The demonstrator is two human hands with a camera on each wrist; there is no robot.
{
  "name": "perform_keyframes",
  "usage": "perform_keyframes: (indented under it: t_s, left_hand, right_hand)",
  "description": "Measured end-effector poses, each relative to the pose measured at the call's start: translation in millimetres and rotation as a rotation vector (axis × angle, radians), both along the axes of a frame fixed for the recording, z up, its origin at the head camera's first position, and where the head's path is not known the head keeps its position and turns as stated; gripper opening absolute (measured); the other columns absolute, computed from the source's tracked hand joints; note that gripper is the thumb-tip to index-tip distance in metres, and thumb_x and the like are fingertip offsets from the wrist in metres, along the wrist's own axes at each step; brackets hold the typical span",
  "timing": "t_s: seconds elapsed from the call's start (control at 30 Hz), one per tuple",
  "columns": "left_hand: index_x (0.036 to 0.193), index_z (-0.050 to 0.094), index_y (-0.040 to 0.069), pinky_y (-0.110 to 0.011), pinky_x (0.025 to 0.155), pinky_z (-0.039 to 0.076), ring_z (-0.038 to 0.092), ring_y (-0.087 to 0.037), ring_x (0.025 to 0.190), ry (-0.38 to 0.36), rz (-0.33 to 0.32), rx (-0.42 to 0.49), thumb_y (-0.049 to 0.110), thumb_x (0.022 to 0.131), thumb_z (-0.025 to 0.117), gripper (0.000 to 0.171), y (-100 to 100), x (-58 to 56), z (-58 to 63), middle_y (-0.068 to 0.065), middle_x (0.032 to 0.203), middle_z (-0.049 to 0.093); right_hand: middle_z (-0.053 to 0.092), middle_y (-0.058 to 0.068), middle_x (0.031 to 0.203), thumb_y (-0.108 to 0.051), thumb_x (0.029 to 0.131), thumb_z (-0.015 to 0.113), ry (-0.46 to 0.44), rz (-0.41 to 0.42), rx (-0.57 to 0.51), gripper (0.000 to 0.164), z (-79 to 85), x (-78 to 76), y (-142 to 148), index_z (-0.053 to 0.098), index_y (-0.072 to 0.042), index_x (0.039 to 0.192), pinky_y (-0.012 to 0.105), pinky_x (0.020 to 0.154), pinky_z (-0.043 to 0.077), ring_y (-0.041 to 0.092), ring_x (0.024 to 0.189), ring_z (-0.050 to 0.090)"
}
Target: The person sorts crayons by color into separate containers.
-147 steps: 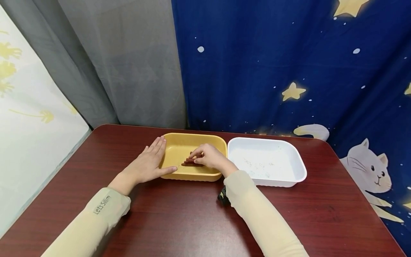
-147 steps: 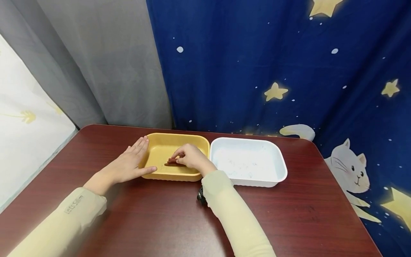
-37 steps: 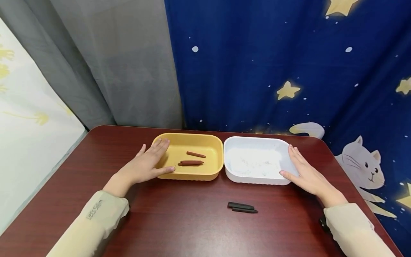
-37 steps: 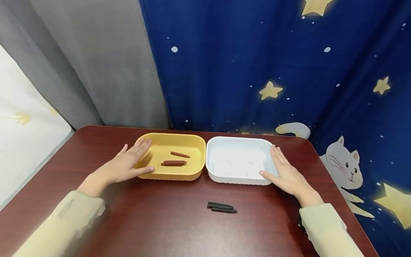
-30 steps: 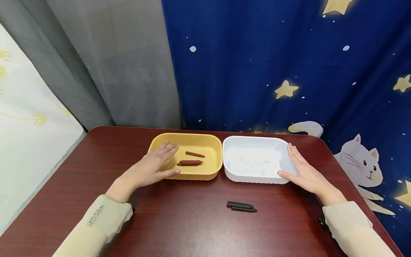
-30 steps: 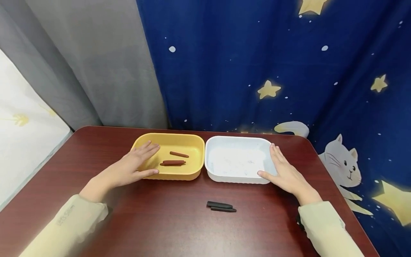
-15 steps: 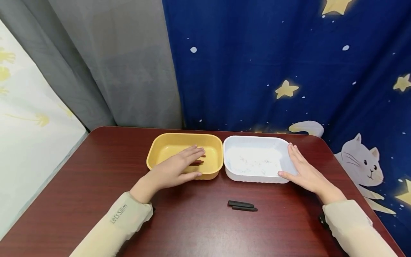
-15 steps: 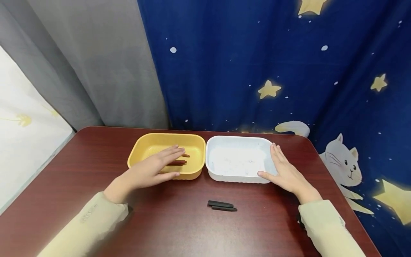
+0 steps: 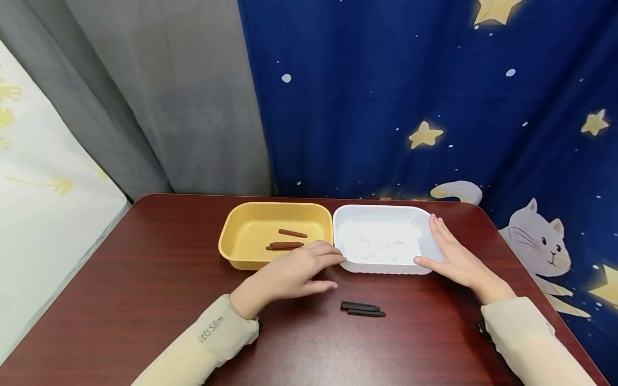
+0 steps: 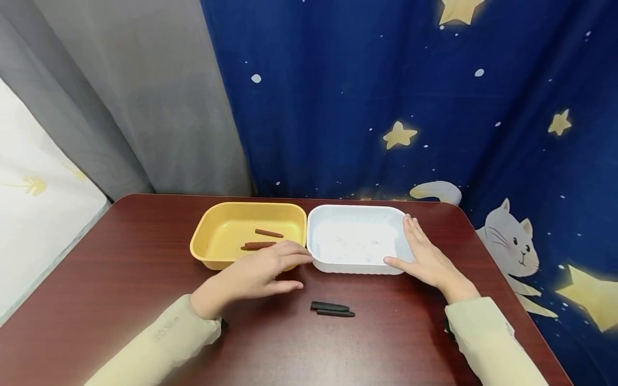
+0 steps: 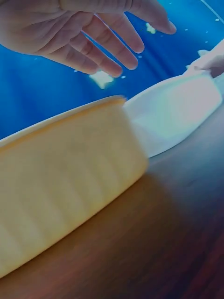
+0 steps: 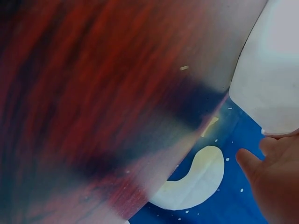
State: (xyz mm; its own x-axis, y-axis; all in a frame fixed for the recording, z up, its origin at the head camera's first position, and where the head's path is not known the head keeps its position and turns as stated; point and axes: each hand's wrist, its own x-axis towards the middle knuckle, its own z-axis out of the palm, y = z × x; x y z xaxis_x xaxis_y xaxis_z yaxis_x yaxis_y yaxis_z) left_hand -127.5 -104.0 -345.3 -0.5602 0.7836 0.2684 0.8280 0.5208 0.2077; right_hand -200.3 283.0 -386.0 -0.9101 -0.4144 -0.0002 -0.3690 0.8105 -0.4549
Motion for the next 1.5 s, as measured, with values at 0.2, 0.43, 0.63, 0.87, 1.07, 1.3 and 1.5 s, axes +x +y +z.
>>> perform_keyframes:
  t_s: [0.2, 0.43, 0.63, 0.87, 1.07, 1.3, 1.5]
  left_hand:
    - [0.127, 0.066, 0.008, -0.027, 0.105, 0.046, 0.058, -0.013, 0.118, -0.007, -0.039, -0.067, 0.031, 0.096, 0.066, 0.038, 17, 4.1, -5.8, -0.001, 0.122, 0.067]
    - [0.123, 0.069, 0.010, -0.021, 0.100, 0.048, 0.060, -0.009, 0.114, -0.059, -0.068, -0.148, 0.032, 0.096, 0.066, 0.036, 34, 4.8, -12.8, 0.001, 0.119, 0.068]
    - [0.122, 0.071, 0.011, -0.018, 0.097, 0.048, 0.063, -0.006, 0.110, -0.173, -0.057, -0.213, 0.031, 0.095, 0.068, 0.033, 42, -2.9, -15.7, 0.002, 0.117, 0.071]
    - [0.114, 0.074, 0.013, -0.012, 0.084, 0.048, 0.064, 0.000, 0.091, -0.270, -0.051, -0.219, 0.029, 0.092, 0.072, 0.027, 46, -9.1, -23.3, 0.007, 0.100, 0.072]
    - [0.101, 0.076, 0.018, -0.008, 0.067, 0.041, 0.055, 0.006, 0.072, -0.280, -0.054, -0.254, 0.030, 0.089, 0.075, 0.017, 52, -8.4, -27.8, 0.013, 0.081, 0.065]
    - [0.091, 0.074, 0.018, -0.008, 0.063, 0.040, 0.052, 0.007, 0.068, -0.280, -0.036, -0.293, 0.026, 0.087, 0.076, 0.009, 58, -7.1, -30.6, 0.015, 0.075, 0.061]
    - [0.089, 0.073, 0.018, -0.009, 0.062, 0.040, 0.052, 0.006, 0.067, -0.293, -0.026, -0.292, 0.021, 0.087, 0.075, 0.004, 59, -8.8, -30.3, 0.015, 0.075, 0.061]
  right_hand:
    - [-0.010, 0.010, 0.168, -0.056, 0.089, 0.065, -0.008, -0.003, -0.008, 0.111, -0.4, -0.6, -2, -0.005, -0.006, 0.159, 0.066, 0.118, 0.014, 0.037, 0.155, -0.004]
    - [-0.010, 0.012, 0.168, -0.057, 0.088, 0.066, -0.018, -0.009, 0.002, 0.113, -0.8, -2.1, -1, -0.006, -0.006, 0.159, 0.067, 0.118, 0.015, 0.037, 0.155, -0.004]
    - [-0.007, 0.017, 0.167, -0.055, 0.088, 0.067, -0.013, -0.016, 0.001, 0.114, 0.3, -2.7, 2, -0.008, -0.006, 0.159, 0.068, 0.117, 0.015, 0.039, 0.155, -0.003]
    - [-0.007, 0.017, 0.167, -0.055, 0.089, 0.067, -0.013, -0.004, -0.011, 0.113, -0.3, -3.3, 0, -0.007, -0.006, 0.159, 0.068, 0.117, 0.015, 0.039, 0.155, -0.003]
    - [-0.008, 0.016, 0.167, -0.055, 0.088, 0.067, -0.029, -0.012, -0.016, 0.113, -1.2, -1.8, -1, -0.008, -0.008, 0.159, 0.069, 0.116, 0.015, 0.039, 0.155, -0.004]
    - [-0.007, 0.017, 0.167, -0.056, 0.088, 0.067, -0.028, -0.018, -0.018, 0.114, -1.6, -1.2, -1, -0.006, -0.007, 0.159, 0.069, 0.116, 0.016, 0.039, 0.155, -0.003]
    - [-0.008, 0.014, 0.168, -0.057, 0.087, 0.067, -0.029, -0.023, -0.024, 0.114, -1.1, -1.1, 0, -0.007, -0.008, 0.159, 0.069, 0.116, 0.016, 0.039, 0.155, -0.003]
